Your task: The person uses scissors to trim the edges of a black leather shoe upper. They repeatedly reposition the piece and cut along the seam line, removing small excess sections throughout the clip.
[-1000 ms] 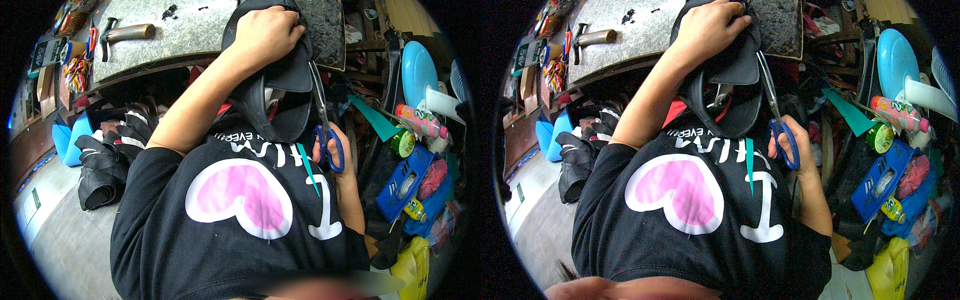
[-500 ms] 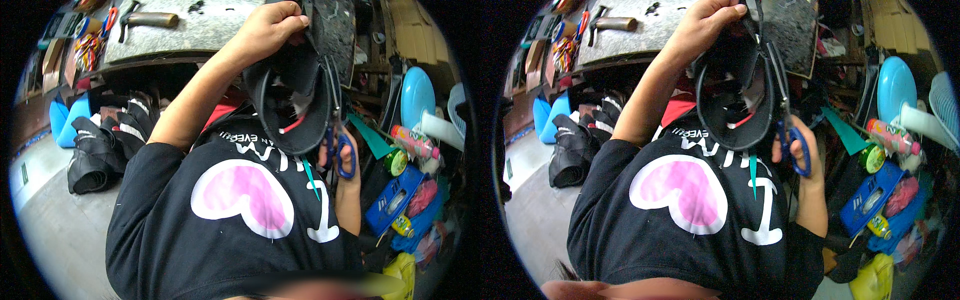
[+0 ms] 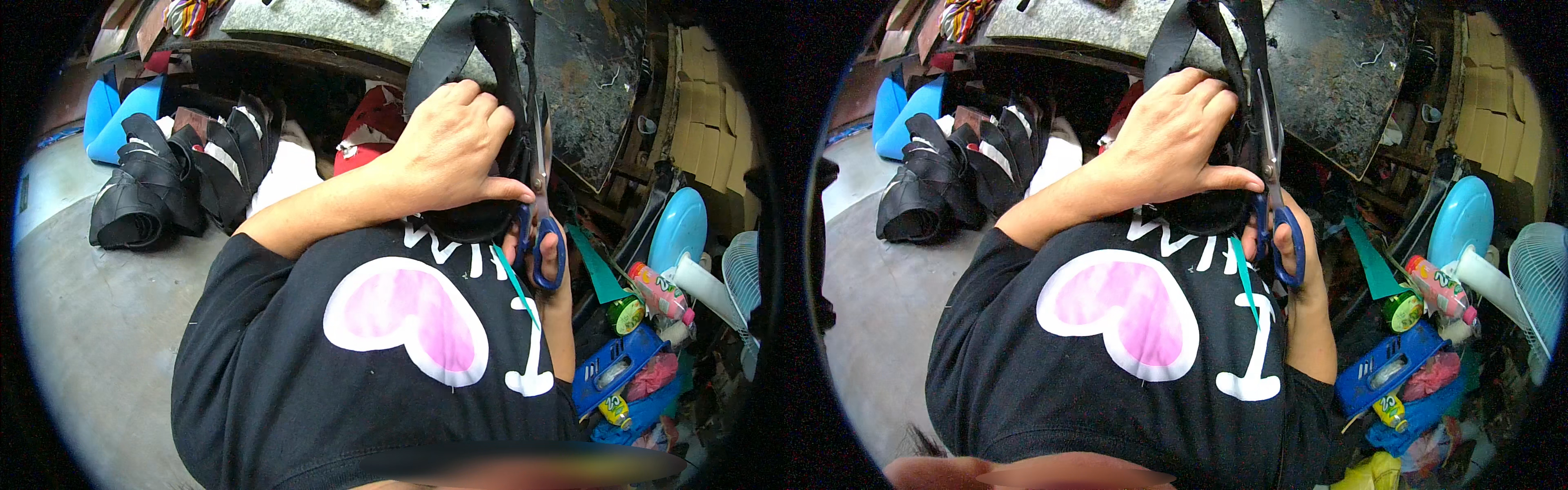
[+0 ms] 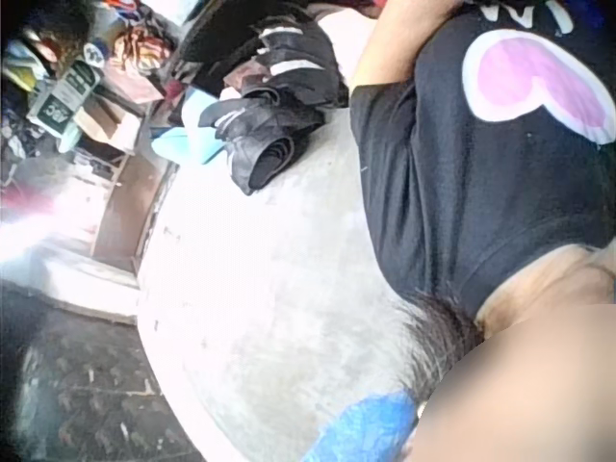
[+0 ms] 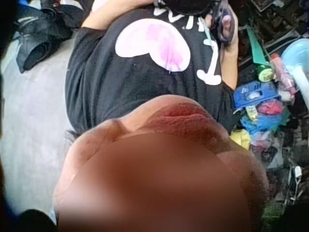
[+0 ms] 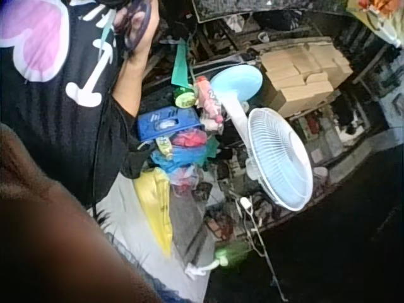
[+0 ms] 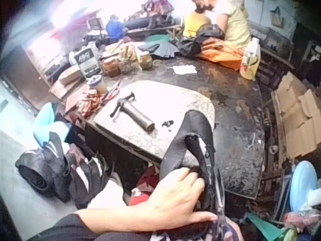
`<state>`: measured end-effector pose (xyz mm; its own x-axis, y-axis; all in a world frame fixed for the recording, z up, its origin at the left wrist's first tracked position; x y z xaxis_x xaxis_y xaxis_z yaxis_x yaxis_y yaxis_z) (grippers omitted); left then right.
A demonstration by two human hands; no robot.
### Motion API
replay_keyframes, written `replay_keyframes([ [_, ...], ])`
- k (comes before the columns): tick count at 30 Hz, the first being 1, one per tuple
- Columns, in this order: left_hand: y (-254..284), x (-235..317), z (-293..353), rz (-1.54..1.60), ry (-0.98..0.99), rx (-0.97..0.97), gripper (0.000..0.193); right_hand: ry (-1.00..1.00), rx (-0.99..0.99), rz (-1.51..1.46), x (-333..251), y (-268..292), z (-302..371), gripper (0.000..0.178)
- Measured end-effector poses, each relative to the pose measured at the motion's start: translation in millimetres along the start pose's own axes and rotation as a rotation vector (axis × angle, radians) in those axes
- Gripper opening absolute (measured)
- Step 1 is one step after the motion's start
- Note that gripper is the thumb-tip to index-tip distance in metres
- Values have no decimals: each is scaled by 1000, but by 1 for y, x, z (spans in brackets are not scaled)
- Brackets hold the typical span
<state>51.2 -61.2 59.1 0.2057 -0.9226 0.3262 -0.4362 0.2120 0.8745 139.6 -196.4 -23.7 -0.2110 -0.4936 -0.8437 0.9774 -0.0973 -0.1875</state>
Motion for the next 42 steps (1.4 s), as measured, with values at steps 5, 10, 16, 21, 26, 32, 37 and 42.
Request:
replay_keyframes([
  [5,-3,-4,4,134,30,32,56,-17,-9,-32,-6,-7,-4,88],
  [10,4,-7,10,650,131,70,32,-19,-48,-105,-23,-18,-1,85],
  [16,15,-27,9,947,292,99,21,-12,-23,-83,-41,-22,3,87],
  [21,38,-19,-1,950,64,90,26,4,71,-89,-51,-14,30,87],
  [26,15,-24,-15,957,132,61,33,22,66,-118,-40,-4,27,86],
  [32,-16,-26,-30,1096,222,209,32,62,81,-143,-31,12,24,80],
  [37,-22,-28,-45,839,249,148,27,83,100,-183,-25,20,32,81],
  [42,-25,-21,-55,734,198,138,21,97,71,-298,-18,25,45,77],
])
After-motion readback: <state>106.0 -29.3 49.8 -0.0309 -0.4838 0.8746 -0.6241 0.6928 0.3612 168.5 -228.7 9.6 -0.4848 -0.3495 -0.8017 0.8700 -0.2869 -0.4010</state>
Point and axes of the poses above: each hand's wrist, its own z-axis away from the middle knuckle, its own y-axis out of the back of the hand, x = y × z, the point moved 8 cm from there along -z, towards the middle knuckle, and after that the axes turned 9 degrees about -y, right-handed, at the moved point
